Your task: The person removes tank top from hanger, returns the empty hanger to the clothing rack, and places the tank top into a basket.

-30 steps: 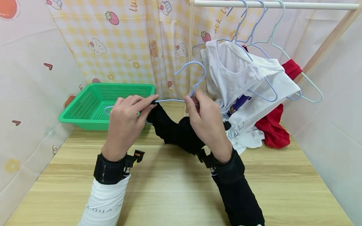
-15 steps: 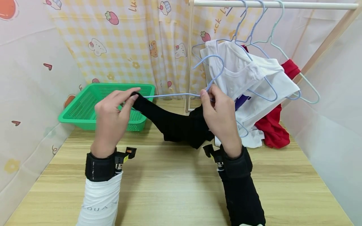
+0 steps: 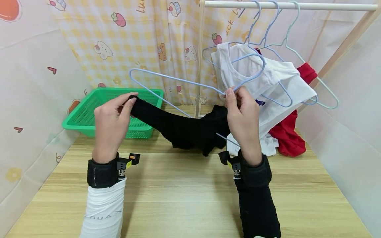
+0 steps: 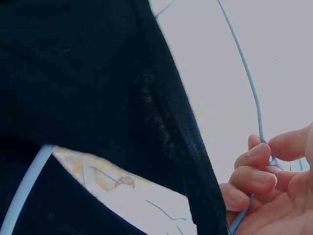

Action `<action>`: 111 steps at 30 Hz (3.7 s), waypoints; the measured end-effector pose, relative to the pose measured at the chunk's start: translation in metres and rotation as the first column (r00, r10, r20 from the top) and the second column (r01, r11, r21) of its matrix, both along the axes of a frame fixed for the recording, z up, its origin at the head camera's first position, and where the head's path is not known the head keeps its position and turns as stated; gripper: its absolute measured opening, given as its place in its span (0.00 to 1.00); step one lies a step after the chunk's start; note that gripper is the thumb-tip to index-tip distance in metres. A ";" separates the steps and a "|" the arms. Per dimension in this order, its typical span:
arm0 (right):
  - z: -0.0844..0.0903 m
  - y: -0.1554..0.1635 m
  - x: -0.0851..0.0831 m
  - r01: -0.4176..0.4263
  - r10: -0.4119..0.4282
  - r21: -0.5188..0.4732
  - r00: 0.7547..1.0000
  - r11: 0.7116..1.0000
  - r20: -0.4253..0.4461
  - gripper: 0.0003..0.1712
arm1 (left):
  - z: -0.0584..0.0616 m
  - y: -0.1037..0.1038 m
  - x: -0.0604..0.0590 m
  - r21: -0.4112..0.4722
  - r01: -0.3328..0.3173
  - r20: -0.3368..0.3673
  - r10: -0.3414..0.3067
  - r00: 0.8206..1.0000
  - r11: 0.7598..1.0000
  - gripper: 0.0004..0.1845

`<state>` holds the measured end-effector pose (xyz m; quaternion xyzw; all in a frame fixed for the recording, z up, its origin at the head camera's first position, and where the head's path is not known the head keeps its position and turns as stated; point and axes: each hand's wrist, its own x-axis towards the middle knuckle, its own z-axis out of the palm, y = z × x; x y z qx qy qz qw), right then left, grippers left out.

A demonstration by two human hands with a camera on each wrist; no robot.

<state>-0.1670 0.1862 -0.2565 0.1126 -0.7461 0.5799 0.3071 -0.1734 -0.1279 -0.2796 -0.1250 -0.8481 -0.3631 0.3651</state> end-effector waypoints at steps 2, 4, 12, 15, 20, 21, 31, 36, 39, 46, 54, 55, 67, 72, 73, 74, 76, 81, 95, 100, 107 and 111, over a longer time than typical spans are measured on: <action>0.000 -0.002 0.000 -0.058 0.057 -0.079 0.998 0.995 -0.022 0.11 | -0.002 0.004 -0.002 -0.015 0.000 0.022 0.001 1.000 1.000 0.15; 0.001 -0.003 0.000 -0.102 0.098 -0.135 0.994 0.986 -0.036 0.10 | -0.003 0.009 -0.003 -0.027 0.015 0.043 -0.014 0.999 1.000 0.15; -0.001 -0.010 0.001 -0.203 0.186 -0.218 0.978 0.955 -0.095 0.08 | -0.012 0.037 -0.009 -0.034 0.139 0.148 -0.133 0.980 0.990 0.15; -0.001 -0.010 0.001 -0.232 0.203 -0.247 0.969 0.941 -0.139 0.07 | -0.018 0.044 -0.013 -0.026 0.168 0.182 -0.160 0.970 0.986 0.15; 0.002 -0.006 0.002 -0.248 0.192 -0.290 0.959 0.924 -0.209 0.06 | -0.026 0.048 -0.020 -0.046 0.180 0.210 -0.166 0.963 0.983 0.15; 0.003 -0.004 0.003 -0.239 0.179 -0.295 0.960 0.925 -0.216 0.06 | -0.027 0.047 -0.021 -0.048 0.180 0.217 -0.165 0.962 0.982 0.15; 0.016 0.029 0.005 -0.077 -0.056 -0.480 0.965 0.874 -0.256 0.04 | -0.023 0.041 -0.021 0.000 0.210 0.303 -0.200 0.932 0.978 0.20; 0.021 0.044 0.011 0.202 -0.308 -0.419 0.930 0.885 -0.202 0.06 | -0.022 0.040 -0.020 -0.032 0.222 0.313 -0.201 0.928 0.975 0.22; 0.022 0.051 0.012 0.372 -0.442 -0.320 0.878 0.871 -0.184 0.07 | -0.022 0.040 -0.020 -0.058 0.222 0.325 -0.192 0.926 0.973 0.23; 0.020 0.061 0.007 0.498 -0.524 -0.224 0.848 0.838 -0.073 0.08 | -0.024 0.040 -0.020 -0.064 0.236 0.353 -0.199 0.914 0.970 0.24; 0.008 0.060 -0.007 0.525 -0.528 0.079 0.849 0.847 0.015 0.11 | -0.024 0.040 -0.021 -0.078 0.244 0.365 -0.200 0.909 0.967 0.24; 0.007 0.059 -0.009 0.513 -0.518 0.103 0.855 0.852 0.029 0.13 | -0.024 0.040 -0.021 -0.080 0.249 0.367 -0.203 0.908 0.965 0.25; 0.005 0.032 -0.039 0.383 -0.392 0.291 0.920 0.877 -0.029 0.18 | -0.017 0.037 -0.021 -0.098 0.258 0.407 -0.198 0.892 0.961 0.27; 0.026 0.026 -0.065 0.385 -0.394 0.379 0.918 0.842 -0.057 0.19 | -0.018 0.037 -0.020 -0.101 0.266 0.430 -0.199 0.880 0.959 0.27; 0.032 0.025 -0.071 0.385 -0.395 0.393 0.917 0.835 -0.057 0.19 | -0.018 0.037 -0.020 -0.101 0.268 0.435 -0.199 0.878 0.958 0.27; 0.039 0.023 -0.077 0.380 -0.390 0.402 0.919 0.833 -0.061 0.19 | -0.019 0.038 -0.020 -0.102 0.269 0.439 -0.200 0.876 0.958 0.27; 0.052 0.020 -0.090 0.363 -0.375 0.423 0.925 0.830 -0.057 0.19 | -0.020 0.038 -0.020 -0.105 0.272 0.448 -0.199 0.871 0.956 0.27; 0.082 0.011 -0.119 0.296 -0.344 0.504 0.939 0.811 0.001 0.21 | -0.022 0.038 -0.021 -0.116 0.281 0.463 -0.198 0.864 0.953 0.28; 0.111 -0.016 -0.170 0.138 -0.264 0.661 0.960 0.737 0.094 0.27 | -0.019 0.044 -0.022 -0.144 0.286 0.486 -0.184 0.854 0.948 0.28; 0.114 -0.018 -0.173 0.109 -0.270 0.683 0.954 0.722 0.133 0.28 | -0.019 0.043 -0.022 -0.141 0.295 0.494 -0.191 0.848 0.945 0.28; 0.111 -0.011 -0.174 0.047 -0.239 0.712 0.956 0.701 0.172 0.29 | -0.019 0.043 -0.023 -0.137 0.304 0.504 -0.198 0.841 0.943 0.29; 0.107 -0.008 -0.177 0.014 -0.207 0.729 0.963 0.685 0.175 0.31 | -0.019 0.044 -0.022 -0.148 0.306 0.512 -0.192 0.837 0.941 0.30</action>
